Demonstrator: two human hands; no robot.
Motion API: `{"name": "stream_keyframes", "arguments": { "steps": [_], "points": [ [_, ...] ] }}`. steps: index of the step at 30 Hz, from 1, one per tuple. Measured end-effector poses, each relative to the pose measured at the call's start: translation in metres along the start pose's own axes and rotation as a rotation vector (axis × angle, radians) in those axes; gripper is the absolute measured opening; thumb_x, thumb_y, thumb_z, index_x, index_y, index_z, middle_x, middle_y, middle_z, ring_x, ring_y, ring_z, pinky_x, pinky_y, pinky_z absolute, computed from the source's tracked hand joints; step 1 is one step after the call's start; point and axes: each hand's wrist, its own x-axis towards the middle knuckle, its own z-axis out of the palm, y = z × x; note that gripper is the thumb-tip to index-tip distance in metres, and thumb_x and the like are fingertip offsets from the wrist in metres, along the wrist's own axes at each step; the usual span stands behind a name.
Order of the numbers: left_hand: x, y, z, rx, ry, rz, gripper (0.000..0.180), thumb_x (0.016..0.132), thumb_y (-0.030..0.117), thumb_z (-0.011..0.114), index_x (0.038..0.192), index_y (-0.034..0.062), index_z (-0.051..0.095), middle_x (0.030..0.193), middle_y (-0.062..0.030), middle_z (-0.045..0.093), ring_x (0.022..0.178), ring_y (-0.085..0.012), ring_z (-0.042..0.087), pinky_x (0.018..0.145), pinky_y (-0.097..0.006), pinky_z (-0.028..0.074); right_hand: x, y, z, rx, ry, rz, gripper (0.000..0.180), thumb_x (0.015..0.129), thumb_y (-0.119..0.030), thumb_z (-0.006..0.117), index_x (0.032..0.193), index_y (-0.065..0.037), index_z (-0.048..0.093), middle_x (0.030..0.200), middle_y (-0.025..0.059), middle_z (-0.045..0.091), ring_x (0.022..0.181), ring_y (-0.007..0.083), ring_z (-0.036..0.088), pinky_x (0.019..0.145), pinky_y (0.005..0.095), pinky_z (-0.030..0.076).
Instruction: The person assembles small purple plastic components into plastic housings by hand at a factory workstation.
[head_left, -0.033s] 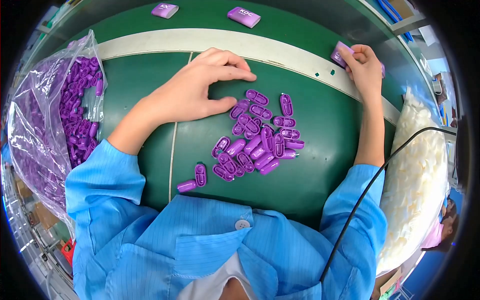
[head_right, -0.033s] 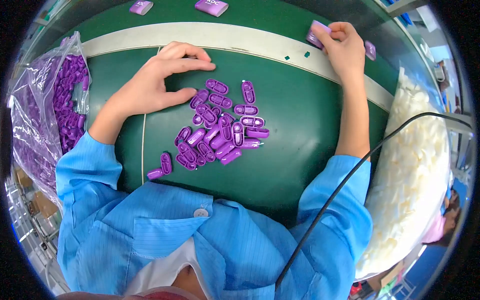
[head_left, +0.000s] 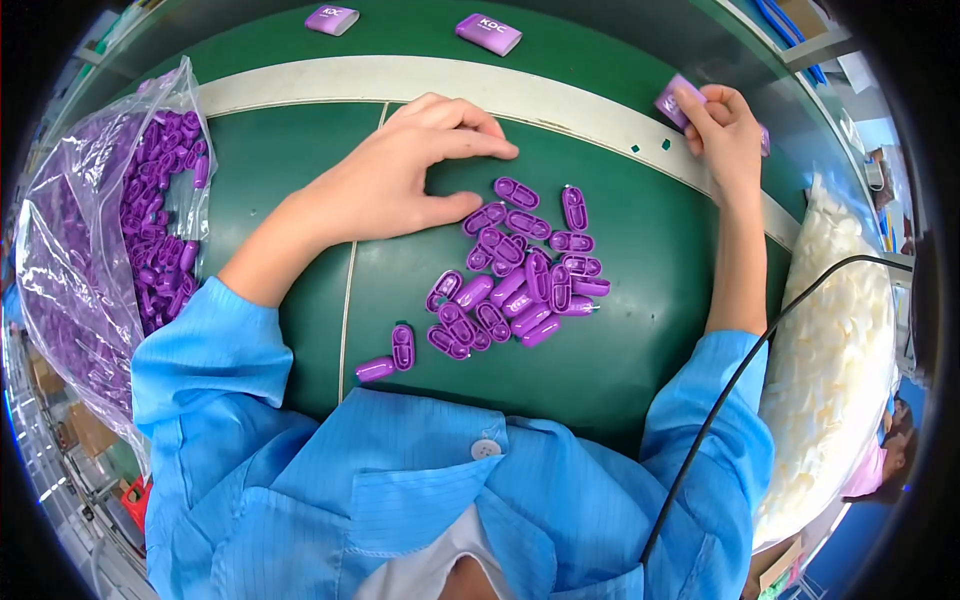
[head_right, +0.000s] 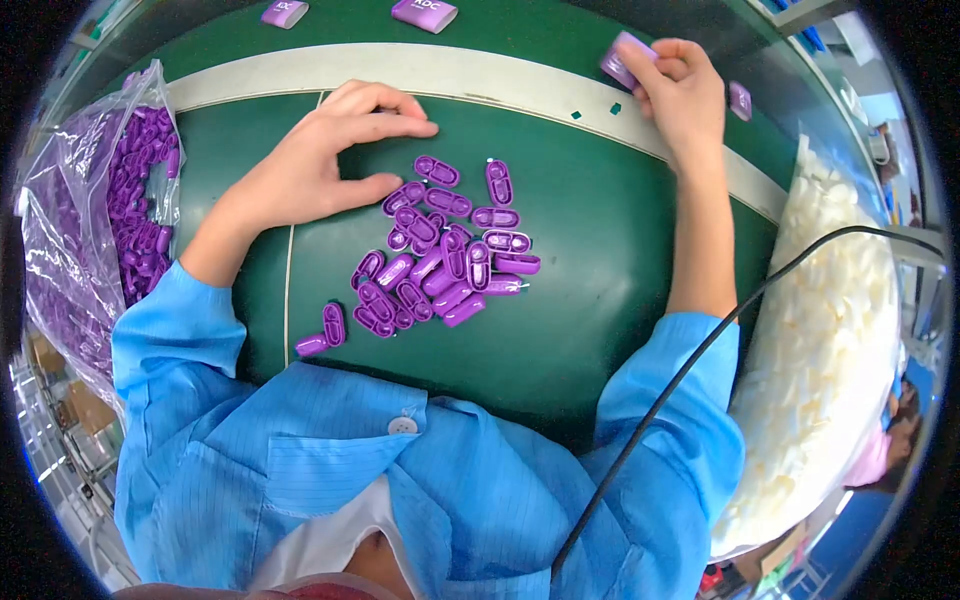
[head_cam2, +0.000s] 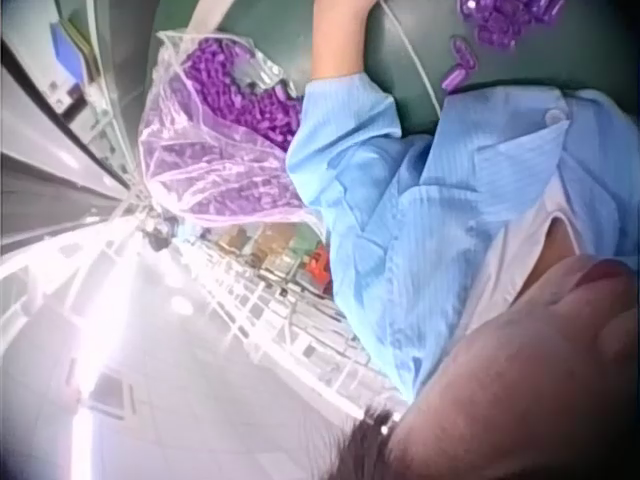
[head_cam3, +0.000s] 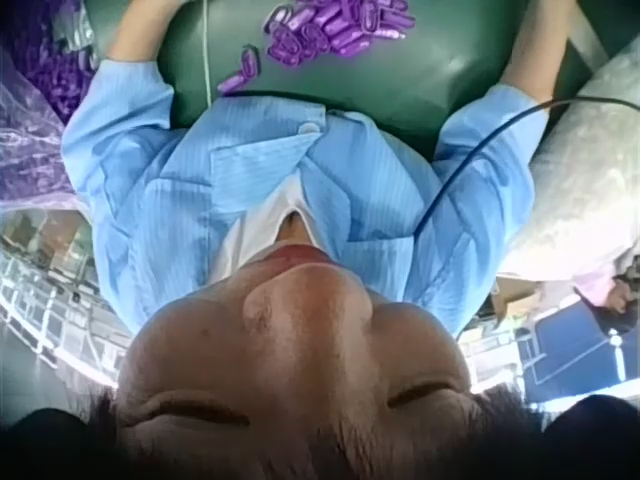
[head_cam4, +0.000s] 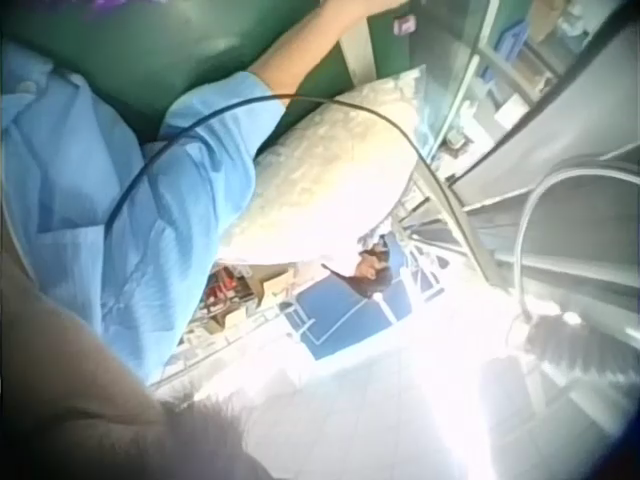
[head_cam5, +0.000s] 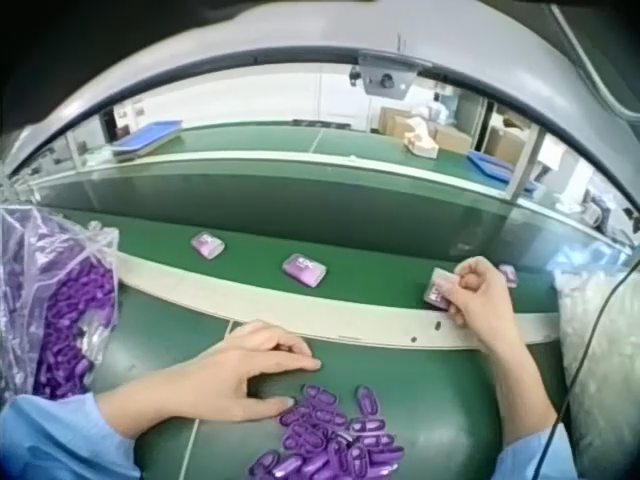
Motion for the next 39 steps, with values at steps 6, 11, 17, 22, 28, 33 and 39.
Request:
{"name": "stream_keyframes", "arguments": {
  "steps": [6,11,17,22,28,33,39],
  "points": [
    [0.014,-0.005,0.01,0.11,-0.013,0.068,0.035,0.068,0.008,0.071,0.102,0.0101,0.063,0.107,-0.005,0.054,0.105,-0.0246,0.047,0.092,-0.034,0.039,-0.041,-0.045,0.051,0.563,-0.602,0.138,0.032,0.083,-0.011,0.063,0.11,0.004,0.055,0.086,0.0064,0.062,0.068,0.0079,0.06,0.065,0.0178,0.051],
    [0.041,-0.008,0.006,-0.33,0.056,-0.245,0.023,0.076,0.01,0.069,0.097,0.0025,0.062,0.085,-0.0013,0.062,0.08,-0.0123,0.058,0.076,-0.026,0.046,-0.049,-0.042,0.061,0.69,-0.612,0.213,0.03,0.085,-0.011,0.06,0.109,0.004,0.052,0.093,0.009,0.062,0.078,0.0117,0.062,0.072,0.0209,0.052],
    [0.04,-0.011,0.014,-0.855,0.236,-0.284,0.024,0.081,0.01,0.066,0.102,-0.0004,0.06,0.093,-0.0048,0.063,0.085,-0.0099,0.06,0.079,-0.023,0.047,-0.052,-0.041,0.067,0.765,-0.567,0.189,0.03,0.086,-0.012,0.059,0.11,0.004,0.05,0.097,0.0104,0.061,0.084,0.0143,0.062,0.077,0.0226,0.052],
    [0.034,-0.007,0.018,-0.865,0.273,-0.315,0.026,0.082,0.009,0.064,0.105,-0.0013,0.06,0.098,-0.0061,0.062,0.087,-0.0111,0.06,0.08,-0.024,0.048,-0.054,-0.036,0.068,0.787,-0.51,0.173,0.031,0.087,-0.011,0.059,0.112,0.003,0.049,0.098,0.0105,0.061,0.084,0.0147,0.062,0.076,0.0223,0.052],
    [0.032,-0.002,0.022,-0.303,0.365,-0.021,0.026,0.081,0.005,0.064,0.107,-0.0008,0.06,0.093,-0.0063,0.062,0.082,-0.0117,0.061,0.071,-0.023,0.051,-0.052,-0.035,0.069,0.816,-0.501,0.163,0.03,0.086,-0.01,0.059,0.111,0.003,0.049,0.098,0.0113,0.061,0.084,0.015,0.063,0.076,0.0225,0.052],
    [0.032,-0.002,0.019,-0.021,0.356,0.106,0.025,0.08,0.003,0.065,0.104,-0.0015,0.062,0.091,-0.0078,0.062,0.078,-0.0121,0.06,0.067,-0.023,0.051,-0.052,-0.034,0.071,0.705,-0.483,0.109,0.032,0.084,-0.009,0.063,0.111,0.003,0.051,0.096,0.0111,0.062,0.082,0.0143,0.063,0.075,0.0226,0.052],
    [0.034,-0.013,0.019,-0.654,0.35,-0.308,0.028,0.085,0.011,0.062,0.109,-0.0031,0.06,0.091,-0.0067,0.064,0.08,-0.011,0.06,0.072,-0.023,0.049,-0.056,-0.039,0.07,0.601,-0.382,0.054,0.03,0.083,-0.008,0.063,0.109,0.004,0.053,0.092,0.0094,0.063,0.078,0.012,0.061,0.072,0.0214,0.051]
  ]
}}
